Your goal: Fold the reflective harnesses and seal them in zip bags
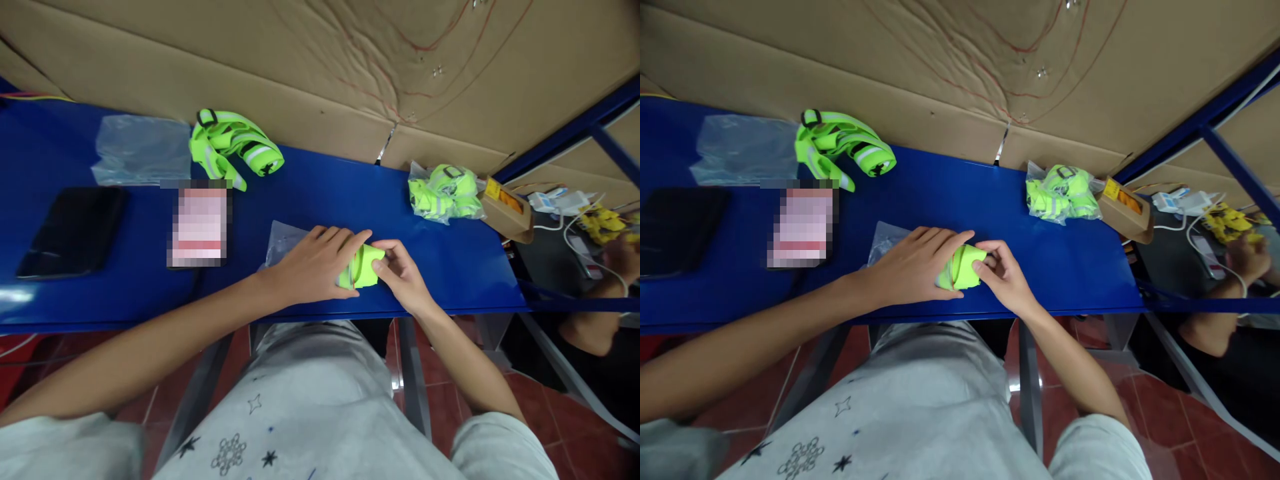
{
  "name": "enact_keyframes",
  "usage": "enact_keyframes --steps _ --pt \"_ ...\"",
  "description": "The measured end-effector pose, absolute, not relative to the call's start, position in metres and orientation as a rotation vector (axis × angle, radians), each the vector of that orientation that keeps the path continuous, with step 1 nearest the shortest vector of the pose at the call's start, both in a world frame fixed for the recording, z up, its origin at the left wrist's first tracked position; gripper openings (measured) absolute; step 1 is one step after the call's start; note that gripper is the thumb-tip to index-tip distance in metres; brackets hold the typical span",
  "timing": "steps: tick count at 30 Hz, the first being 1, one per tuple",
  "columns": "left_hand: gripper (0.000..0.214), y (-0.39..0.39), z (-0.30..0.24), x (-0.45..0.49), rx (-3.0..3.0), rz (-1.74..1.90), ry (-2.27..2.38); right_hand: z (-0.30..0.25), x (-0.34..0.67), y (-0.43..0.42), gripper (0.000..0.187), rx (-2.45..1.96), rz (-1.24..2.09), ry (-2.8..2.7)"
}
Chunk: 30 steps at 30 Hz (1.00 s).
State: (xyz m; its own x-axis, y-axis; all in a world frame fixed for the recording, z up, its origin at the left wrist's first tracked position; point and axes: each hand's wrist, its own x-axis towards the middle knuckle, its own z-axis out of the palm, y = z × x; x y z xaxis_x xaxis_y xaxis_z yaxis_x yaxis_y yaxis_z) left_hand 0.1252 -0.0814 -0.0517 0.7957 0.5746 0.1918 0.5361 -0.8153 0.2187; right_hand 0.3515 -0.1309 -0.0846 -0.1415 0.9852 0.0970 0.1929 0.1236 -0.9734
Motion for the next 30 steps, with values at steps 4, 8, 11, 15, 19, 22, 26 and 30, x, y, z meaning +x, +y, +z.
enact_keyframes --steps 4,8,11,15,19,22,26,30 --pt "0.089 -0.081 -0.045 0.143 2.857 0.501 0.894 -0.07 0.334 -0.121 0.026 -1.167 1.073 -1.459" --pt "0.081 -0.077 -0.036 0.154 2.793 0.643 1.029 -0.047 0.33 -0.107 0.014 -1.257 0.791 -1.765" --pt "0.091 -0.069 -0.027 0.151 2.643 0.73 1.117 -0.025 0.34 -0.097 0.029 -1.192 0.935 -1.998" --pt "0.099 -0.063 -0.018 0.149 2.448 0.845 1.213 -0.008 0.349 -0.089 0.052 -0.98 1.097 -2.076" --pt "0.097 -0.065 -0.012 0.144 2.586 0.75 0.919 -0.007 0.347 -0.082 0.037 -0.821 0.945 -2.355" --pt "0.111 -0.056 -0.005 0.129 2.41 0.704 0.625 -0.004 0.347 -0.078 0.023 -0.759 0.873 -2.356" --pt "0.088 -0.031 0.0 0.112 2.027 0.735 0.622 0.006 0.349 -0.075 0.014 -0.576 0.853 -2.322" --pt "0.046 -0.019 -0.011 0.114 1.61 0.589 0.579 0.011 0.359 -0.066 0.021 -0.641 0.709 -2.315"
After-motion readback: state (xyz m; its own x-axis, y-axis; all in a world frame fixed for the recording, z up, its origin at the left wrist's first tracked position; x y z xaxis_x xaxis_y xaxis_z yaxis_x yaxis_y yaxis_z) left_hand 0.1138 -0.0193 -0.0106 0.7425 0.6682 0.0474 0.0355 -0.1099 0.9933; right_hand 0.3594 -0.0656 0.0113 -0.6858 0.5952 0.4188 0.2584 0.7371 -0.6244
